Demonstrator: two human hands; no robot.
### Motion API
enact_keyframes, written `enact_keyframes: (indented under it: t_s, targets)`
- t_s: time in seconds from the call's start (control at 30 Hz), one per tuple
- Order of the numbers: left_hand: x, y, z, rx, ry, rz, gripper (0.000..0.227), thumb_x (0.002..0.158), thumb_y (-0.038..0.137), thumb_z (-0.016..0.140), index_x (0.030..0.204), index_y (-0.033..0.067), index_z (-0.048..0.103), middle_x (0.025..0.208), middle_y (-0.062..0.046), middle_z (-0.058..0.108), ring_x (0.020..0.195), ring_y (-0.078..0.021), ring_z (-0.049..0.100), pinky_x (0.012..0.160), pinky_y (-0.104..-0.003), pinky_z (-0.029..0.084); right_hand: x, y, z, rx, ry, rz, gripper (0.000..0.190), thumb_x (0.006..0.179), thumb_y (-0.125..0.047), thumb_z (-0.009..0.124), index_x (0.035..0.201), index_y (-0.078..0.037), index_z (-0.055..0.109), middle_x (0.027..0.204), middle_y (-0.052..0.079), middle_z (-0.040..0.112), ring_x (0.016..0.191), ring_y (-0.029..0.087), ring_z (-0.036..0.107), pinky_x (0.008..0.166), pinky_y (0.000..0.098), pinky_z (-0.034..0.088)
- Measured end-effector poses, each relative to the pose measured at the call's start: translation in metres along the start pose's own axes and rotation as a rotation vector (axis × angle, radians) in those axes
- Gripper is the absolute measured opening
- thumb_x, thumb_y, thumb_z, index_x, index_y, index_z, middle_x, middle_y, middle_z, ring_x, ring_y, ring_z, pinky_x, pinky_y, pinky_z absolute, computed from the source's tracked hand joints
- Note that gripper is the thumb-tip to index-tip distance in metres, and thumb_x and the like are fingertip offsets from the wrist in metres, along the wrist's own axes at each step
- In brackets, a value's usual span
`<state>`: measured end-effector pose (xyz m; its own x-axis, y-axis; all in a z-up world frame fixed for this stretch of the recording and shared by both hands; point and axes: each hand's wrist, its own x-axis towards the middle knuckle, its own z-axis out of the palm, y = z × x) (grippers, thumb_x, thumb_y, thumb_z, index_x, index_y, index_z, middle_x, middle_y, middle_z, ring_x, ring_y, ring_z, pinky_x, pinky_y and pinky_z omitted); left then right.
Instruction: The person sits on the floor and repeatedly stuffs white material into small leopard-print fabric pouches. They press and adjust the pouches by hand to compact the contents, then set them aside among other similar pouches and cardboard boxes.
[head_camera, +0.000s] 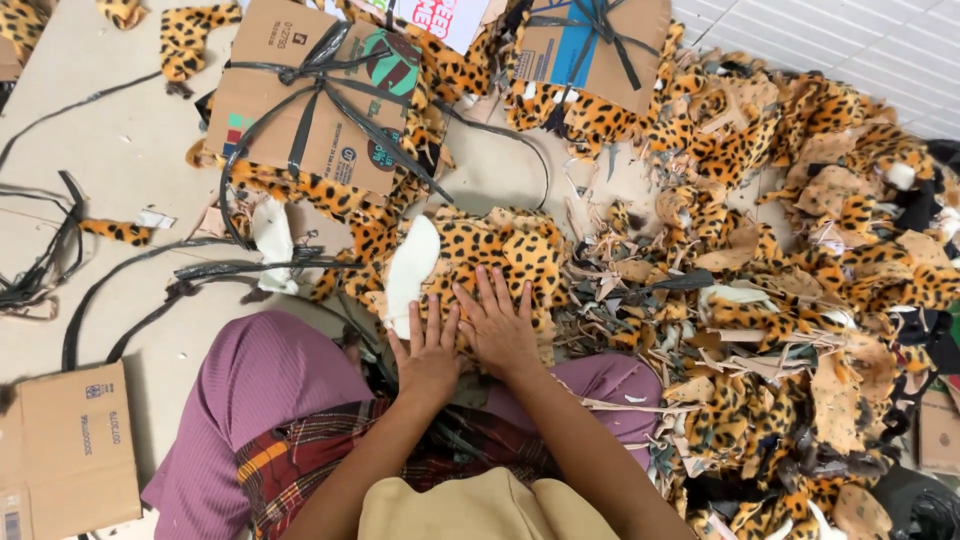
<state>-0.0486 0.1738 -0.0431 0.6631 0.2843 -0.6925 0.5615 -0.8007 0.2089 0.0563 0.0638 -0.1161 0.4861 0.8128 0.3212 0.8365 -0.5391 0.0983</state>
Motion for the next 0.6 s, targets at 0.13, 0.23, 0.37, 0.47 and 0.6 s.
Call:
enact_keyframes:
  t_s: [0.13, 0.23, 0.37, 0.47, 0.6]
  targets:
    - [-0.003, -0.005, -0.002, 0.01, -0.004, 0.024, 0.081, 0.107, 0.045, 0.042, 0.164, 0.0287, -0.013, 0.167, -0.005, -0.032, 0.149, -0.0362, -0.035, 0.117, -0.069, -0.009, 0.001, 0.004, -0.002, 0.018, -0.012, 0.022, 0.058, 0.106, -0.058, 0.024, 0.159, -0.039, 0.033, 0.171, 0.004, 0.021, 0.157, 0.028, 0.015, 0.121, 0.0636, -0.001]
    - [-0.01, -0.008, -0.005, -0.067, -0.002, 0.083, 0.082, 0.106, 0.046, 0.045, 0.164, 0.0274, -0.01, 0.168, -0.006, -0.03, 0.15, -0.0365, -0.032, 0.117, -0.069, -0.008, 0.002, 0.015, -0.004, 0.269, -0.316, 0.049, 0.067, 0.101, -0.068, 0.026, 0.162, -0.039, 0.028, 0.173, 0.0, 0.006, 0.158, 0.026, 0.002, 0.118, 0.0632, -0.014]
    - [-0.022, -0.01, 0.0, -0.128, 0.07, 0.099, 0.082, 0.106, 0.04, 0.048, 0.164, 0.0279, -0.008, 0.169, -0.007, -0.025, 0.152, -0.035, -0.027, 0.118, -0.068, -0.007, 0.021, 0.049, -0.096, 0.781, -0.274, 0.324, 0.034, 0.102, -0.035, 0.052, 0.134, -0.026, 0.057, 0.133, -0.002, 0.051, 0.126, 0.021, 0.044, 0.105, 0.0434, 0.027]
    - [-0.023, -0.004, 0.008, -0.191, 0.13, 0.124, 0.084, 0.105, 0.032, 0.051, 0.165, 0.0269, -0.007, 0.169, -0.011, -0.023, 0.153, -0.036, -0.024, 0.118, -0.068, -0.006, 0.006, 0.077, -0.127, 0.74, -0.547, 0.457, 0.017, 0.095, -0.028, 0.068, 0.106, -0.025, 0.081, 0.097, -0.002, 0.078, 0.095, 0.025, 0.074, 0.082, 0.0405, 0.057]
    - [-0.02, 0.006, 0.019, -0.226, 0.197, 0.15, 0.084, 0.103, 0.022, 0.055, 0.166, 0.0248, -0.002, 0.17, -0.014, -0.021, 0.154, -0.037, -0.022, 0.116, -0.069, -0.007, -0.056, 0.076, -0.079, 0.327, -0.618, 0.388, 0.021, 0.089, -0.045, 0.061, 0.097, -0.033, 0.076, 0.093, -0.002, 0.076, 0.091, 0.03, 0.073, 0.077, 0.0477, 0.058]
